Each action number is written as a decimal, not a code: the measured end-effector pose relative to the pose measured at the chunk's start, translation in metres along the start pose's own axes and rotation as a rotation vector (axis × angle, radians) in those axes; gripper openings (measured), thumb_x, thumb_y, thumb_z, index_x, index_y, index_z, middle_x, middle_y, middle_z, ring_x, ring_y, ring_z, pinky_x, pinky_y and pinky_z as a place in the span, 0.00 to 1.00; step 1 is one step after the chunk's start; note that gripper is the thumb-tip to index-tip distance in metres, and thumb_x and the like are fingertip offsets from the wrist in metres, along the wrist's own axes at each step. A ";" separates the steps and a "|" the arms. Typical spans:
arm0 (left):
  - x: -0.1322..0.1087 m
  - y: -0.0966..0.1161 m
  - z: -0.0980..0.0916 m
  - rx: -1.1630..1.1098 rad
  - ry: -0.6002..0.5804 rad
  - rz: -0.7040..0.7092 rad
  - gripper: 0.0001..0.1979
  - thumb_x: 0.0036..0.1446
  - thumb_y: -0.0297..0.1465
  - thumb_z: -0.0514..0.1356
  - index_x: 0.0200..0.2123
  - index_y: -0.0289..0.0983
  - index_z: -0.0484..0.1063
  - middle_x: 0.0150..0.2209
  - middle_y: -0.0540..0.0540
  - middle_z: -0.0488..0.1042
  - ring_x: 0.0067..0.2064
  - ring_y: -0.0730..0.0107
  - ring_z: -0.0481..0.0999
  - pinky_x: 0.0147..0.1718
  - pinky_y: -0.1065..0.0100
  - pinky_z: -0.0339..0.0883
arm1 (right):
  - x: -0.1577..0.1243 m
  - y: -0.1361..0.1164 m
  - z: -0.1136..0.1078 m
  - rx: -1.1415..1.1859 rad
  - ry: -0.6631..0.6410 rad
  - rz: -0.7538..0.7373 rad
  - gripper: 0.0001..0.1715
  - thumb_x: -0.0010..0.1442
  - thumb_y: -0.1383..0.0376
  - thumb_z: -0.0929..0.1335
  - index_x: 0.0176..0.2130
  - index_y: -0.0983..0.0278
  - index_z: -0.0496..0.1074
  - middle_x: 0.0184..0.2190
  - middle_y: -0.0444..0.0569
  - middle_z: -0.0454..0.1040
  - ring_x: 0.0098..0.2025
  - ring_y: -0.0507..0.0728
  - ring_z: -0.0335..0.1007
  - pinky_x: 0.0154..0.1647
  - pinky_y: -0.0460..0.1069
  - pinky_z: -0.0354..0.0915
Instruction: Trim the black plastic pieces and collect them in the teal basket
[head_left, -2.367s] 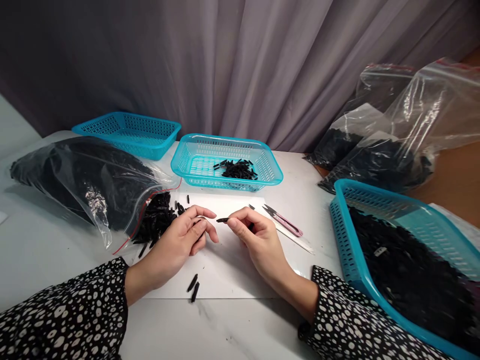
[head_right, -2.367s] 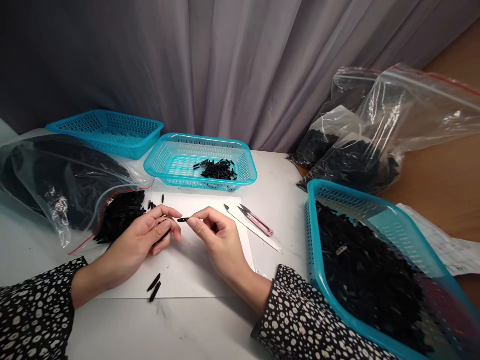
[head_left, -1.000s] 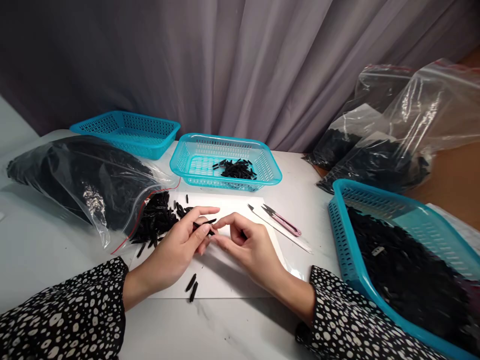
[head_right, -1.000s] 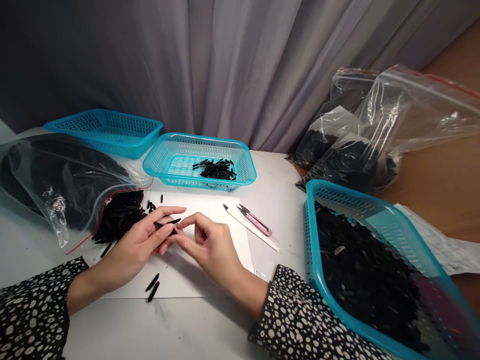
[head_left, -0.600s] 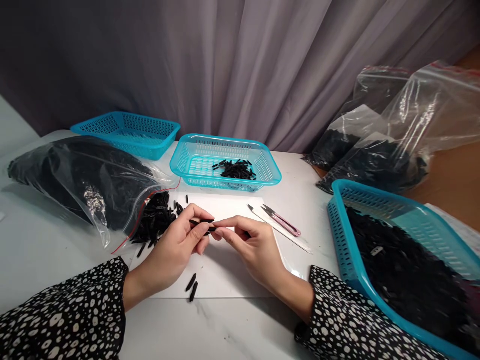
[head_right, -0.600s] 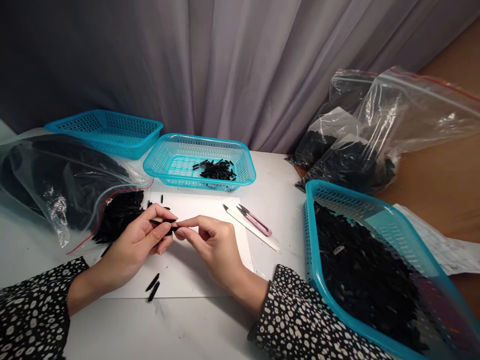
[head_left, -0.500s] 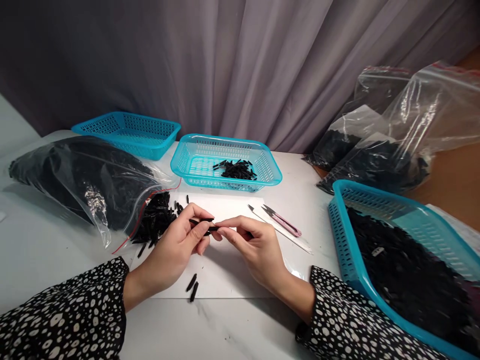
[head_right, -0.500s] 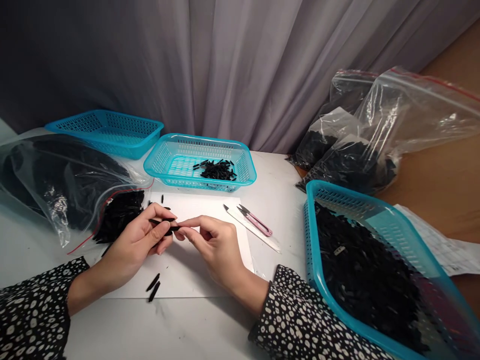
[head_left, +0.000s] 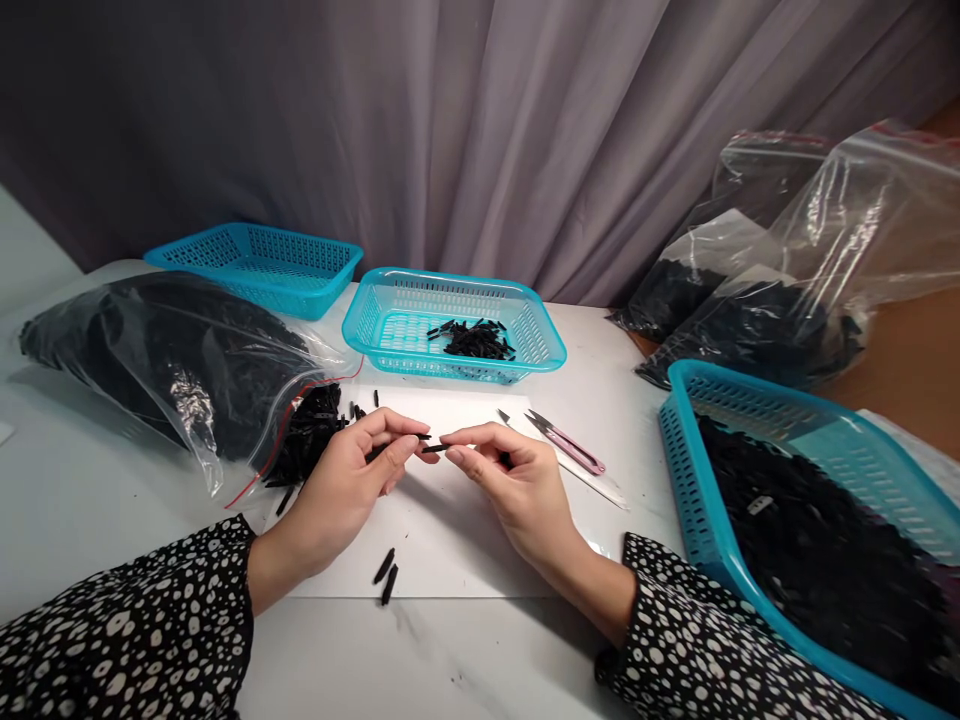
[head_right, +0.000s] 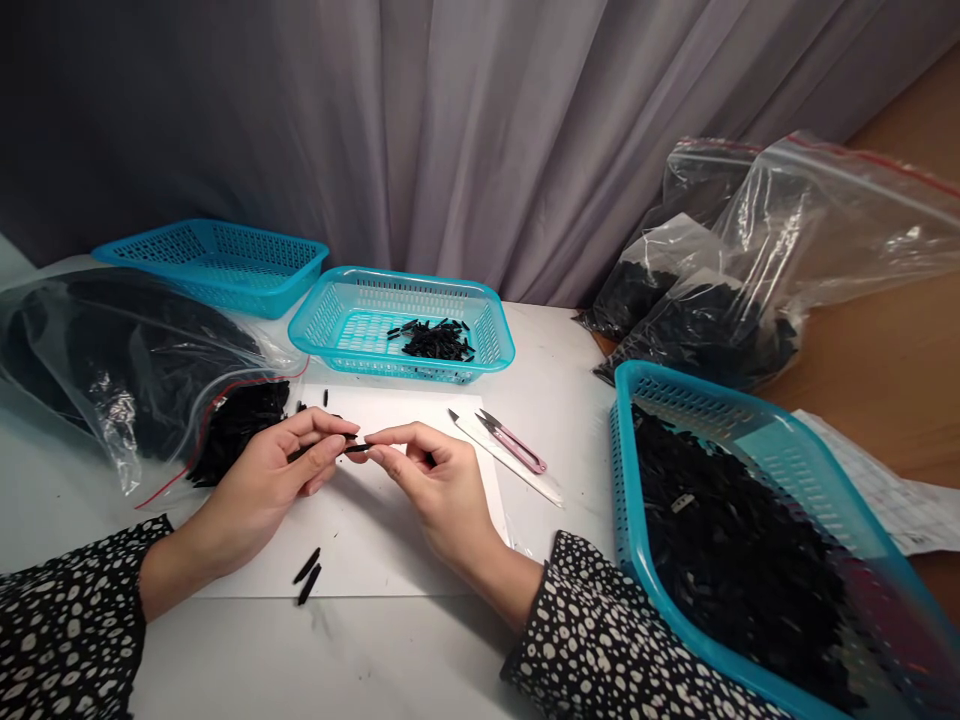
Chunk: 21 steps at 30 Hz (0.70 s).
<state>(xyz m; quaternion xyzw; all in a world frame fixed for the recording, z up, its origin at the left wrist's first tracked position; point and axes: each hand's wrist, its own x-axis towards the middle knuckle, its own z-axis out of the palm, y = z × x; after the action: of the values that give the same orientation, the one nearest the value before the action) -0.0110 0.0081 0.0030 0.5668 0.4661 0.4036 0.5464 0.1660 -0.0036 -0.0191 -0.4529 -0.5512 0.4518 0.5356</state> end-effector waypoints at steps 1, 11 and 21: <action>0.000 0.000 0.000 -0.006 0.001 -0.003 0.07 0.60 0.34 0.60 0.38 0.37 0.73 0.29 0.51 0.76 0.23 0.77 0.58 0.23 0.69 0.51 | 0.000 0.000 0.000 0.009 -0.002 0.008 0.07 0.56 0.61 0.73 0.34 0.61 0.82 0.16 0.38 0.59 0.20 0.50 0.48 0.22 0.47 0.49; 0.000 -0.002 -0.002 -0.051 0.022 -0.020 0.10 0.62 0.38 0.60 0.33 0.38 0.67 0.28 0.49 0.80 0.22 0.77 0.56 0.24 0.69 0.52 | 0.003 -0.001 0.000 0.075 -0.011 0.083 0.07 0.53 0.62 0.74 0.34 0.62 0.81 0.16 0.35 0.51 0.21 0.49 0.44 0.24 0.48 0.45; -0.001 -0.002 -0.001 -0.030 0.003 -0.018 0.10 0.63 0.38 0.60 0.34 0.38 0.67 0.30 0.49 0.81 0.22 0.77 0.56 0.23 0.69 0.50 | 0.002 -0.002 0.001 0.233 -0.048 0.147 0.07 0.56 0.60 0.72 0.34 0.62 0.75 0.17 0.34 0.51 0.20 0.48 0.42 0.22 0.47 0.43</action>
<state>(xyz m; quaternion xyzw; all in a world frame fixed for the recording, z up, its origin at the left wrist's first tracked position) -0.0127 0.0073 0.0009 0.5537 0.4658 0.4067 0.5577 0.1651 -0.0016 -0.0169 -0.4158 -0.4729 0.5616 0.5367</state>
